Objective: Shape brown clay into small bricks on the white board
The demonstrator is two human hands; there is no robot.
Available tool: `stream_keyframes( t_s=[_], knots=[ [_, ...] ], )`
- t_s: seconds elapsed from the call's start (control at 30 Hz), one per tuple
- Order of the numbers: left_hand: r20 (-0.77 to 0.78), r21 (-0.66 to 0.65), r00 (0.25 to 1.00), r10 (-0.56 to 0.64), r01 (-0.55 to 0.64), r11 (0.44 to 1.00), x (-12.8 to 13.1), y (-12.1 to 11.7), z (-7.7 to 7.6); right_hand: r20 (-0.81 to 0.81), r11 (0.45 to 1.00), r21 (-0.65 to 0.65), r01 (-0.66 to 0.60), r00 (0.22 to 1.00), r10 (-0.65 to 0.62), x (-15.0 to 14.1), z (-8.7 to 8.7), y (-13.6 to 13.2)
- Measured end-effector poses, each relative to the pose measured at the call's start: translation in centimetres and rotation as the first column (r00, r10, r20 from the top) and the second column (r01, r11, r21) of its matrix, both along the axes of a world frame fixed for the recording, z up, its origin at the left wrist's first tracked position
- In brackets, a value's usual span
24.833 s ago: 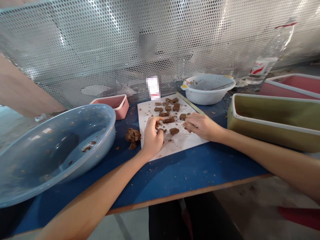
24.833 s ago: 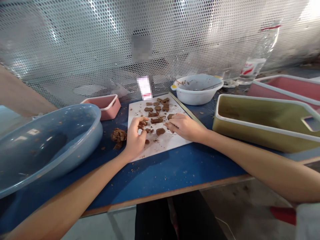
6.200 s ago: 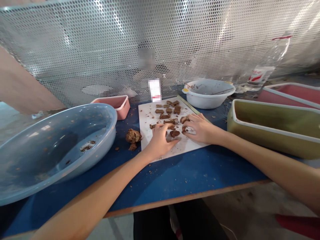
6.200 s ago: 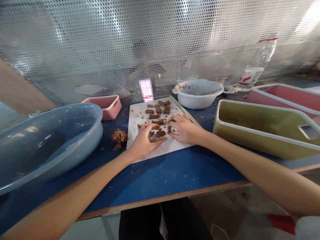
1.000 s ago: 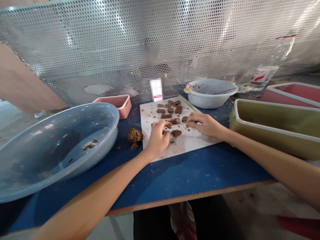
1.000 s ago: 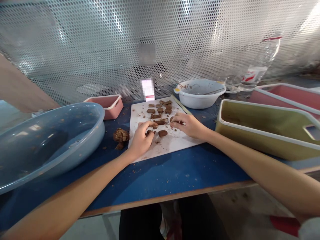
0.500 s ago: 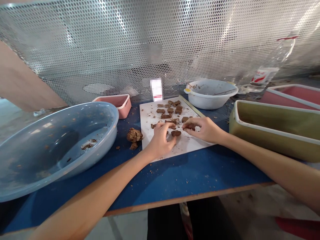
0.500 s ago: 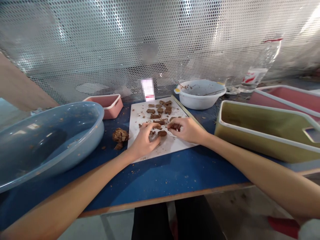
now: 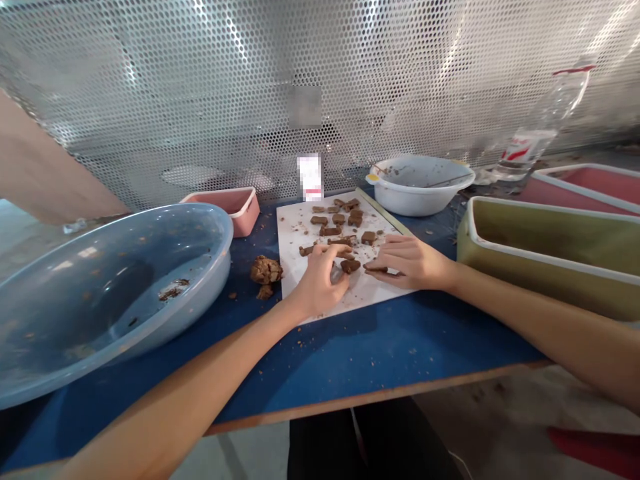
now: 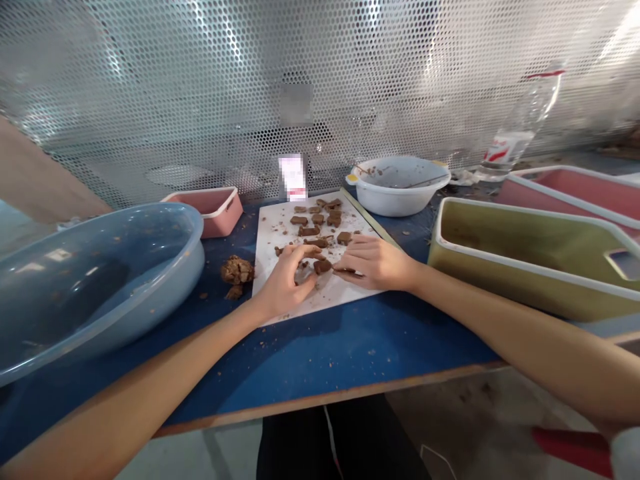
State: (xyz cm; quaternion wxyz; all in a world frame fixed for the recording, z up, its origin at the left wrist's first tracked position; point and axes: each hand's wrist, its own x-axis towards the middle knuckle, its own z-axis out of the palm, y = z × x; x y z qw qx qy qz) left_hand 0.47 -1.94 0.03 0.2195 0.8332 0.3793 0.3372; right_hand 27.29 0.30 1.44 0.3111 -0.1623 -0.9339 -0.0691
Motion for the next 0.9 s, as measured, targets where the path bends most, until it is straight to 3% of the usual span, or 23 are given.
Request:
stream_keyframes(
  t_s=[0.2, 0.4, 0.57, 0.77, 0.9],
  knots=[
    [0.053, -0.033, 0.997, -0.058, 0.060, 0.998, -0.2, 0.1, -0.4, 0.154, 0.989, 0.148, 0.018, 0.987, -0.041, -0.7, -0.6, -0.1],
    [0.065, -0.042, 0.995, -0.079, 0.081, 0.996, -0.2, 0.2, -0.4, 0.143, 0.993, 0.092, 0.074, 0.986, -0.087, -0.9, -1.0, -0.1],
    [0.052, -0.054, 0.996, -0.075, 0.077, 0.996, -0.1, 0.1, -0.2, 0.181, 0.982, 0.176, 0.069, 0.978, -0.102, -0.7, -1.2, 0.0],
    [0.057, -0.061, 0.995, -0.077, 0.081, 0.995, -0.1, 0.0, 0.0, 0.222, 0.981, 0.178, 0.083, 0.967, -0.122, -0.6, -1.3, 0.1],
    [0.058, -0.071, 0.995, -0.082, 0.086, 0.994, -0.1, 0.0, -0.1, 0.185, 0.990, 0.121, 0.070, 0.978, -0.092, -0.7, -1.3, 0.1]
  ],
)
